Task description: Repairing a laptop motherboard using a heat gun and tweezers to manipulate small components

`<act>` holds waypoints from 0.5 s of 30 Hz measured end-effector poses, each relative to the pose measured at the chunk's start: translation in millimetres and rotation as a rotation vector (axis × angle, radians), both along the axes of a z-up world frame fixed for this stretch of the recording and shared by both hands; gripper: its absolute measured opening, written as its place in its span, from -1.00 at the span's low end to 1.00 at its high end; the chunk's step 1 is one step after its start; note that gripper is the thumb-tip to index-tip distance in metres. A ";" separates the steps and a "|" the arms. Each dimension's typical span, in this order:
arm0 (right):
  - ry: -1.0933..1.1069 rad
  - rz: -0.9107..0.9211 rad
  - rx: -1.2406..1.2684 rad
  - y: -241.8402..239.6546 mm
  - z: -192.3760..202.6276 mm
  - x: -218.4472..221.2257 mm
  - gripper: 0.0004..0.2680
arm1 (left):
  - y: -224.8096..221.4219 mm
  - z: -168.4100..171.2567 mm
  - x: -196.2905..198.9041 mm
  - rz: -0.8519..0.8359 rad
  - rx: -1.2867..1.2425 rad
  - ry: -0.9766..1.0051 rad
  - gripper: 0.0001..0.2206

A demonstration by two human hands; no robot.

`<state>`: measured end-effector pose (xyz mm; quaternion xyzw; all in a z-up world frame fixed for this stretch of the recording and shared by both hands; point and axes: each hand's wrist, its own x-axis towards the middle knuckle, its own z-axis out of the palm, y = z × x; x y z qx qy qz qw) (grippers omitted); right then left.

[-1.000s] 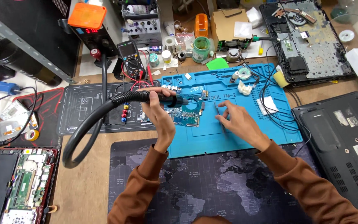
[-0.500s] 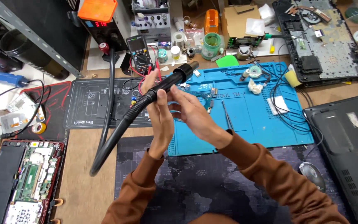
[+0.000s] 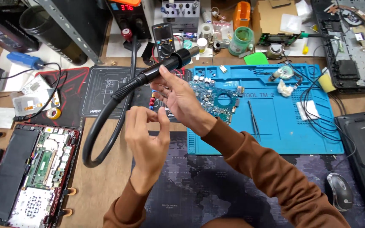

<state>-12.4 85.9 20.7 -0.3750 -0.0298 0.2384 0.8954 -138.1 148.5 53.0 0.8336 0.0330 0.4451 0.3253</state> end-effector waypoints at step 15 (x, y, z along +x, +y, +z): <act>-0.778 0.200 -0.338 31.9 -7.0 -20.5 -0.79 | 122.4 45.9 31.4 0.294 0.762 0.456 -0.73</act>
